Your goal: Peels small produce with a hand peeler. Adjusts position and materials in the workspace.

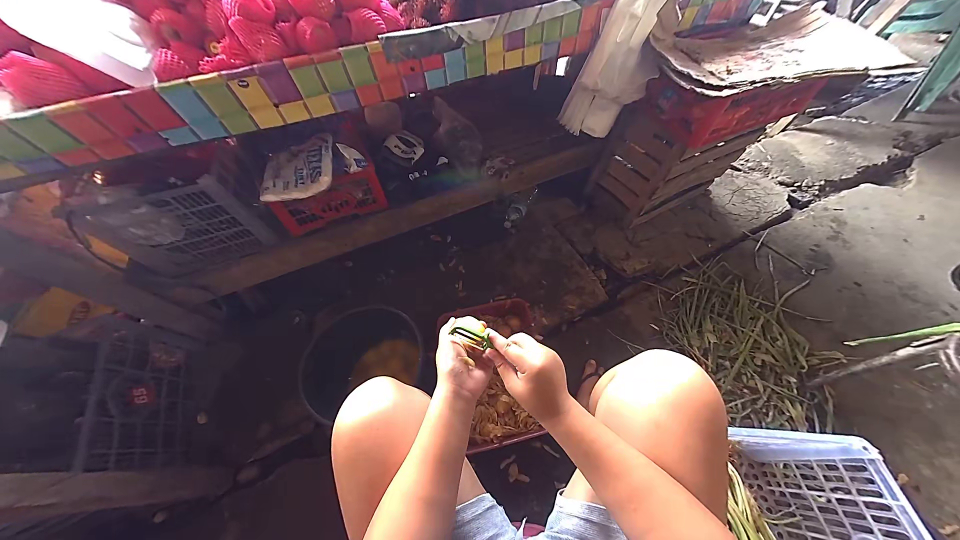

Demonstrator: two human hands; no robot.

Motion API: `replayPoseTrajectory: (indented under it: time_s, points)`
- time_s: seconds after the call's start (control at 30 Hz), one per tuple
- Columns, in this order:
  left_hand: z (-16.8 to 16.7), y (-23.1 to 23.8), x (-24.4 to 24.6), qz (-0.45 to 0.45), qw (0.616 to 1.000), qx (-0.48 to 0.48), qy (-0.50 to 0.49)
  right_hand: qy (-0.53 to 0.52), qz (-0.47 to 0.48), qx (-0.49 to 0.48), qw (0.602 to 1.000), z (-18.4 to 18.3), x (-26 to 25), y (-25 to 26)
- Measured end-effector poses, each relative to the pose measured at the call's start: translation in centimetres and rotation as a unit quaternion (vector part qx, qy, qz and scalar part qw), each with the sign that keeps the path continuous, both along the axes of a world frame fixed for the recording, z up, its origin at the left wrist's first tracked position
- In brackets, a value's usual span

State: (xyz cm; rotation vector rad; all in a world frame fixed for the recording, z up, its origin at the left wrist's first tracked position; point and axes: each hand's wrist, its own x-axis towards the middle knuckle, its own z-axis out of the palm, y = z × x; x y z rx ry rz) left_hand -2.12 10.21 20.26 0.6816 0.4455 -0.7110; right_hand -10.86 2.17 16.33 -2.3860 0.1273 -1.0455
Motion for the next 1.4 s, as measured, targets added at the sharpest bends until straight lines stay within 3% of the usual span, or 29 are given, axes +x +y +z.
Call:
replayPoseTrajectory:
  time_s: [0.27,0.4,0.5,0.67,0.9,1.03,1.17,1.4]
  points:
    - [-0.2,0.0,-0.1,-0.018,1.0,0.011,-0.024,-0.001,-0.03,-0.06,0.998,0.2,0.1,-0.5]
    - [0.3,0.9,-0.4,-0.024,0.996,0.014,-0.085,0.077,-0.108,0.039,0.99,0.0,0.5,-3.3]
    - [0.0,0.8,0.1,-0.018,0.998,0.017,-0.057,0.016,-0.083,0.045,0.995,0.6,0.8,-2.6]
    - [0.2,0.4,0.4,-0.022,1.0,-0.018,0.004,0.012,-0.023,0.036,0.999,0.5,0.3,-0.9]
    - [-0.1,0.5,0.3,-0.007,0.999,-0.043,-0.016,-0.015,0.025,-0.04,0.999,0.1,0.3,-0.5]
    - [0.0,0.6,0.6,-0.031,0.999,0.006,-0.017,0.01,-0.006,-0.032,0.999,-0.2,0.4,-1.5]
    - [0.7,1.2,0.2,-0.085,0.993,0.038,-0.075,0.109,-0.081,0.044,0.99,-0.2,0.7,-3.3]
    - [0.3,0.8,0.3,-0.062,0.983,0.134,-0.107,0.036,-0.024,0.071,0.996,0.6,0.1,-2.0]
